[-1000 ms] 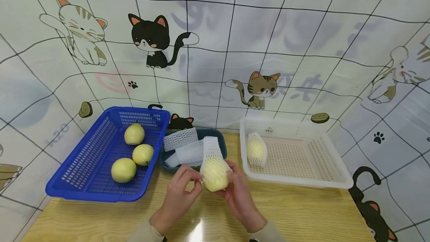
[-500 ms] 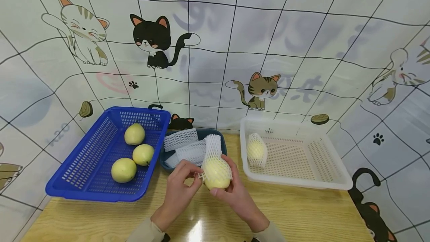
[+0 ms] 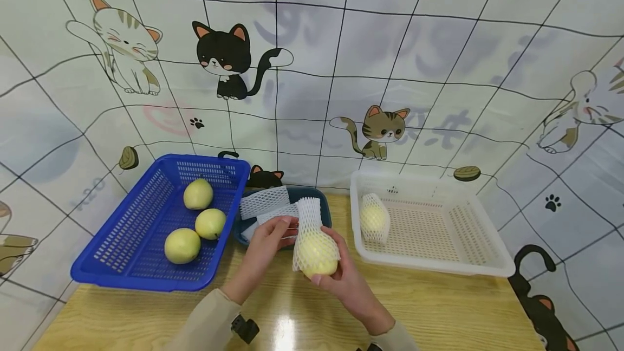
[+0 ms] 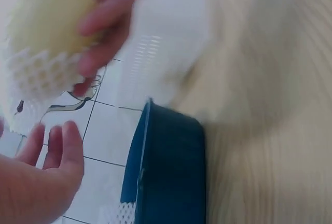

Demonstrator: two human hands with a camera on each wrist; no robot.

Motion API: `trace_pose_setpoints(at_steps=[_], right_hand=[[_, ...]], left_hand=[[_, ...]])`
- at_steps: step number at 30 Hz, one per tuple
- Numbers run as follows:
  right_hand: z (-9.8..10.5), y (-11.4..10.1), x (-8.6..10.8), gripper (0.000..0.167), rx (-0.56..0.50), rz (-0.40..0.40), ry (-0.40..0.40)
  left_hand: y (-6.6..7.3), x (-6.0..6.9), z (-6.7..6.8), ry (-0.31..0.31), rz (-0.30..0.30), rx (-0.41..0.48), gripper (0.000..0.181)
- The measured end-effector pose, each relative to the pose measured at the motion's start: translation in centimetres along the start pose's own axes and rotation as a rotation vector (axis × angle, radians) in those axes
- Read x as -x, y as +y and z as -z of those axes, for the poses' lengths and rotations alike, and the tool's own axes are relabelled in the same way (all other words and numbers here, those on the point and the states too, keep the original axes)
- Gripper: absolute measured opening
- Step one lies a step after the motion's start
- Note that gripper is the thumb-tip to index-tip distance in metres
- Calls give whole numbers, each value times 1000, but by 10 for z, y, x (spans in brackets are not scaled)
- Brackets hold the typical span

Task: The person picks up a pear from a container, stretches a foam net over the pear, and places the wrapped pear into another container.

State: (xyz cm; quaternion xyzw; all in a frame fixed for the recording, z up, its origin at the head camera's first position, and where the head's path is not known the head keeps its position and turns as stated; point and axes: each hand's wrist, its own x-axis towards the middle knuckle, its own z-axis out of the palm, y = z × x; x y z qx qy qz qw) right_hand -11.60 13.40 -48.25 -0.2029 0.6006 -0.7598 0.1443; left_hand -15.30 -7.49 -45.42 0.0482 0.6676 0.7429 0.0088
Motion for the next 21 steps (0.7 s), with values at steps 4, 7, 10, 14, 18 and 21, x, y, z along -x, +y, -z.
trace_pose_setpoints(at_steps=[4, 7, 10, 14, 18, 21], right_hand=[[1, 1, 0, 90, 1, -1, -17], [1, 1, 0, 90, 12, 4, -21], [1, 0, 0, 90, 26, 11, -20], [1, 0, 1, 90, 42, 11, -17], [2, -1, 2, 91, 52, 1, 4], [2, -1, 2, 91, 60, -1, 29]], left_hand=[[6, -11, -1, -37, 141, 6, 41], [8, -15, -1, -37, 177, 11, 36], [8, -17, -2, -26, 182, 30, 31], [8, -17, -4, 14, 157, 59, 28], [7, -17, -5, 74, 130, 72, 26], [7, -17, -5, 107, 110, 63, 27]])
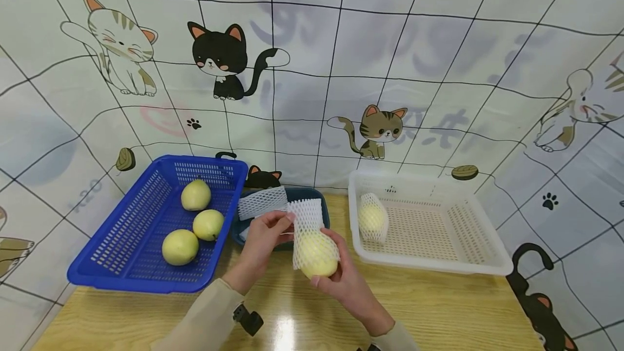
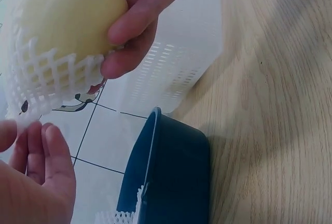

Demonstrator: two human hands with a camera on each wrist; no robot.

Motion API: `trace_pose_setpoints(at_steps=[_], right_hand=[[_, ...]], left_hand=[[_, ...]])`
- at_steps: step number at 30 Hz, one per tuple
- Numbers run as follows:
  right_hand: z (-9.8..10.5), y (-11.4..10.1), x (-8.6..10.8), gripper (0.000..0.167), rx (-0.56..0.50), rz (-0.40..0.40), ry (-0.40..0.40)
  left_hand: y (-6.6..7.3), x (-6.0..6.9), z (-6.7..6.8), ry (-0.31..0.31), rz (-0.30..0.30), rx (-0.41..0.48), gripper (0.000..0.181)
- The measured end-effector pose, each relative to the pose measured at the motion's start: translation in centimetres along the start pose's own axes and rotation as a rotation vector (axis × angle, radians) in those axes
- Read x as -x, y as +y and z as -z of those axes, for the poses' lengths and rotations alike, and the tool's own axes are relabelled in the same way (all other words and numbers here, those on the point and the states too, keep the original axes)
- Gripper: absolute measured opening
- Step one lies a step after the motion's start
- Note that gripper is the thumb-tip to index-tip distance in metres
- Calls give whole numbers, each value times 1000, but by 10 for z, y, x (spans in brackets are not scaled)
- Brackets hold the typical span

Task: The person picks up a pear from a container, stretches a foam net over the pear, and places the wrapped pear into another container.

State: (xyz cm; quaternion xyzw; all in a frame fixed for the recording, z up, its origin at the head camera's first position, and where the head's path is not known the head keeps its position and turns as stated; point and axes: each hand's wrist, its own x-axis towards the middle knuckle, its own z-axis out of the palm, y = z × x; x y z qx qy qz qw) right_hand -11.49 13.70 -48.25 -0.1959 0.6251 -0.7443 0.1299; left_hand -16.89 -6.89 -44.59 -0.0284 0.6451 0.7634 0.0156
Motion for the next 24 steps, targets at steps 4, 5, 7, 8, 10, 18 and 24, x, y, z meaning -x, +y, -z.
trace_pose_setpoints(at_steps=[4, 5, 7, 8, 10, 18, 24], right_hand=[[-2, 0, 1, 91, 5, 34, 37], [-2, 0, 1, 90, 9, 46, 47], [-3, 0, 0, 89, 18, 71, 70], [-3, 0, 0, 88, 25, 85, 83], [-5, 1, -1, 87, 39, 101, 109], [-10, -1, -6, 89, 115, 96, 191], [-14, -5, -12, 90, 233, 10, 255]], left_hand=[[-1, 0, 4, 30, -23, 14, 25], [-1, 1, 5, 32, -25, 19, 24], [-2, 2, 7, 22, -22, 28, 23], [-3, 3, 8, 10, -15, 31, 22], [-5, 5, 9, -31, -5, 35, 22], [-17, 17, 2, -367, 105, 141, 58], [-21, 22, -2, -490, 108, 185, 72]])
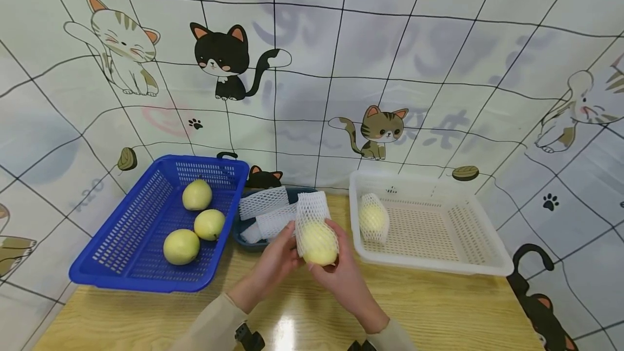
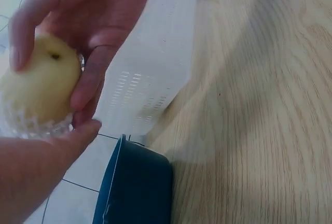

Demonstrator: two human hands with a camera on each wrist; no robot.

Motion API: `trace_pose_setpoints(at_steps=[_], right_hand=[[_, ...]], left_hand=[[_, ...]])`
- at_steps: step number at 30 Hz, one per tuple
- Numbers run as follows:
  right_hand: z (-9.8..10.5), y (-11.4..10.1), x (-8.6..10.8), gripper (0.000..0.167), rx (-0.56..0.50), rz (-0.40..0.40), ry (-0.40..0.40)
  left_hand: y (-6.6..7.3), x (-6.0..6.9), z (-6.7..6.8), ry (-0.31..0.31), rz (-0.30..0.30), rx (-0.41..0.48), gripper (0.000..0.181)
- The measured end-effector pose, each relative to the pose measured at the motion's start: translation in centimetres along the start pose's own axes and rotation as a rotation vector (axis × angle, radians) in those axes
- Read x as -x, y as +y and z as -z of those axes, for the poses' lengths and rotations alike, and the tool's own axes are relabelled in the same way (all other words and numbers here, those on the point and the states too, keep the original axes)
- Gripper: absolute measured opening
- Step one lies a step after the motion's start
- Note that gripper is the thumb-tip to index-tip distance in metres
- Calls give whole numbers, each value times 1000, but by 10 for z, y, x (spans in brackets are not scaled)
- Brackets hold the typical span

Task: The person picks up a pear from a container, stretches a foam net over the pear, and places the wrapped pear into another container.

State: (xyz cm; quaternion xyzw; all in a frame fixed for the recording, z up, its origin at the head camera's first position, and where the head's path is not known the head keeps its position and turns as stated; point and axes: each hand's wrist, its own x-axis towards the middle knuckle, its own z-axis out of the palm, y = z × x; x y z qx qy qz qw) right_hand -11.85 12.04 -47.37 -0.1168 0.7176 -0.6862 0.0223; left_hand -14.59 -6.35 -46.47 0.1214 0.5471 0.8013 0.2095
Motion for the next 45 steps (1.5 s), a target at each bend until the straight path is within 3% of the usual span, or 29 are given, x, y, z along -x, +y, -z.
trace_pose_setpoints(at_steps=[2, 4, 9, 14, 19, 26, 29, 32, 35, 37, 42, 45], right_hand=[[-1, -2, -1, 89, 27, -11, 14], [-1, -3, -2, 89, 42, -8, 25], [2, -5, -4, 88, 35, -3, 37], [5, -4, -5, 88, -2, 8, 16], [3, -5, -5, 87, -32, 23, 9], [-5, -4, -3, 86, -55, 18, 5], [-6, -3, -3, 86, -95, 13, 17], [-6, -3, -5, 86, -132, 33, 43], [-4, -5, -7, 85, -133, 68, 48], [-3, -6, -8, 86, -119, 76, 37], [0, -8, -7, 93, -75, 58, 1], [2, -10, -5, 97, -57, 65, -41]], left_hand=[[-2, 2, 0, 20, -43, -17, 67], [-5, 4, 0, 74, -136, -100, 62], [-15, 12, 4, 205, -447, -438, 63], [-21, 13, 6, 226, -655, -680, 65], [-21, 10, 2, 293, -772, -757, 58], [-20, 6, 0, 470, -940, -782, 39], [-20, 8, -1, 483, -976, -775, 34], [-20, 11, -3, 451, -1025, -803, 33], [-20, 15, -6, 411, -1037, -827, 34], [-20, 17, -7, 370, -1002, -809, 33], [-20, 22, -6, 222, -778, -583, 24], [-18, 24, -5, 207, -605, -409, 17]])
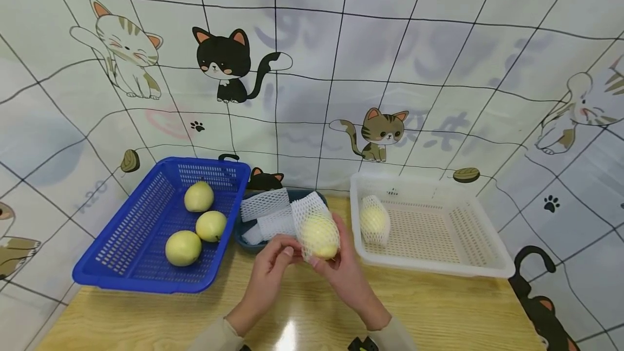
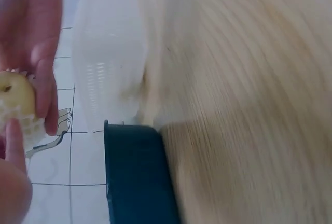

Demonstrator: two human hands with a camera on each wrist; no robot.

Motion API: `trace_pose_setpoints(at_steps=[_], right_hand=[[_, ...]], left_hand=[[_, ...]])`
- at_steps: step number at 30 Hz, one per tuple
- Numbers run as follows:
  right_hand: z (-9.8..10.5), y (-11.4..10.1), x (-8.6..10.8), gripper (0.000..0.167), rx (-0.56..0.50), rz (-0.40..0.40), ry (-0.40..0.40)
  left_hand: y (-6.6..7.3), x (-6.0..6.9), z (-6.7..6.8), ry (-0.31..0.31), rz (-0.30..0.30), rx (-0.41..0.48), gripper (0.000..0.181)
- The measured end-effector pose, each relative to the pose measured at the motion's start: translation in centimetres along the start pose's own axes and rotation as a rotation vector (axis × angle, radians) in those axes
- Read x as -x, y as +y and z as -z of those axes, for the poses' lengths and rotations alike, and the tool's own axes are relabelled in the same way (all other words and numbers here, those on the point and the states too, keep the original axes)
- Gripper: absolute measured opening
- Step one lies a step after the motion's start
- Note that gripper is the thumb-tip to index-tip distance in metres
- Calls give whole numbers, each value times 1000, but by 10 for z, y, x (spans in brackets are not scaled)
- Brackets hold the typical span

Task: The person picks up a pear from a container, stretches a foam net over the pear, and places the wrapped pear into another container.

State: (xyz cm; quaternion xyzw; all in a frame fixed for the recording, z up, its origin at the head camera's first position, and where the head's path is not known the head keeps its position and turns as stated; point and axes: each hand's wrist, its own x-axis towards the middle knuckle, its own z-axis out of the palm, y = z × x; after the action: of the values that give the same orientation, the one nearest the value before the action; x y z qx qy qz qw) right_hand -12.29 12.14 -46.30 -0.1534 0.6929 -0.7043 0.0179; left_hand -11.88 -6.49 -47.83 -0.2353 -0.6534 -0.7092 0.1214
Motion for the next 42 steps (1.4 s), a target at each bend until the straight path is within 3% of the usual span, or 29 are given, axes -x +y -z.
trace_pose_setpoints(at_steps=[4, 7, 12, 17, 20, 23, 27, 31, 34, 39, 42], right_hand=[[4, -3, 1, 96, 59, 43, -77], [7, -2, 0, 92, 151, 96, -108], [11, 1, 0, 78, 274, 183, -142], [13, 2, 1, 72, 456, 272, -122], [13, 0, 2, 73, 590, 325, -80], [13, -2, 3, 74, 667, 339, -55], [15, -2, 5, 69, 710, 366, -43], [19, -2, 5, 59, 769, 442, 9], [22, -2, 4, 52, 774, 490, 37], [21, -3, 3, 46, 732, 535, 80], [22, -4, 2, 43, 730, 550, 127]], left_hand=[[2, -5, 0, 75, 261, 145, 32], [3, -10, 0, 108, 403, 224, 39], [6, -14, 4, 82, 528, 308, 46], [5, -15, 8, -17, 605, 295, 57], [4, -14, 8, -78, 630, 297, 65], [3, -13, 6, -98, 658, 371, 69], [2, -12, 3, -72, 678, 477, 68], [1, -11, 3, -44, 674, 499, 68], [1, -11, 2, -77, 658, 502, 71], [2, -9, 3, -191, 584, 547, 71], [0, -8, 3, -232, 520, 512, 90]])
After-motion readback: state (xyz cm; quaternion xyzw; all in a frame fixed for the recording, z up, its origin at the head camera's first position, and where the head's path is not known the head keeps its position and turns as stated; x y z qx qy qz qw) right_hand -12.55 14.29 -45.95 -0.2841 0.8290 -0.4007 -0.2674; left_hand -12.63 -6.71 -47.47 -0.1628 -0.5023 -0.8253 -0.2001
